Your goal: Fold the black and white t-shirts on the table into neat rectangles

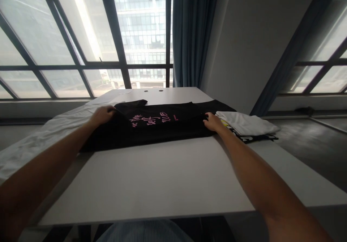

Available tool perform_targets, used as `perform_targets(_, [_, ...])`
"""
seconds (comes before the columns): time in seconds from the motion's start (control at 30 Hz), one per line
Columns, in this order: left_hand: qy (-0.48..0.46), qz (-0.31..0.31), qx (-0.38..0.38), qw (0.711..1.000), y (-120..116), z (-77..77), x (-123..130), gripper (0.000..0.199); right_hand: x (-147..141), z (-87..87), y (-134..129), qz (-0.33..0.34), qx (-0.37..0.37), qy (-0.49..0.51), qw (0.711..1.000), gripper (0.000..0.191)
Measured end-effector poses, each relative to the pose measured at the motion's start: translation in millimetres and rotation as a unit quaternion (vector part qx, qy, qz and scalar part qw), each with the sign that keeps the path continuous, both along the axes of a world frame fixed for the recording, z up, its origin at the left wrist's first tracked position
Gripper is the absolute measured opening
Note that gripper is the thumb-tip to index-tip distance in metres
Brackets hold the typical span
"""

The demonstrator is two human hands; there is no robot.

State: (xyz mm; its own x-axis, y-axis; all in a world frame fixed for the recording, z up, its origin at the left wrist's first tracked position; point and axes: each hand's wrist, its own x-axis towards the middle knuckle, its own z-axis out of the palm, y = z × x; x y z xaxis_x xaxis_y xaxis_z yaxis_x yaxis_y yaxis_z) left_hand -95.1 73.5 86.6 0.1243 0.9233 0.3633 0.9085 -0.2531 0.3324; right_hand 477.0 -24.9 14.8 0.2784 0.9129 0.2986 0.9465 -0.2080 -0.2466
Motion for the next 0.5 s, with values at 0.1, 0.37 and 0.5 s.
perform_targets(0.1, [-0.025, 0.083, 0.035, 0.996, 15, 8.7, -17, 0.048, 4, 1.1, 1, -0.017, -0.003, 0.008, 1.0, 0.045])
perform_targets(0.37, [0.013, 0.132, -0.091, 0.987, 43, -40.7, -42, 0.057, -5, 3.8, -3, -0.009, -0.049, 0.025, 0.998, 0.039])
perform_targets(0.5, [0.061, 0.097, -0.092, 0.989, 66, -50.0, -34, 0.068, -8, 4.7, -5, -0.008, -0.058, 0.025, 0.998, 0.042])
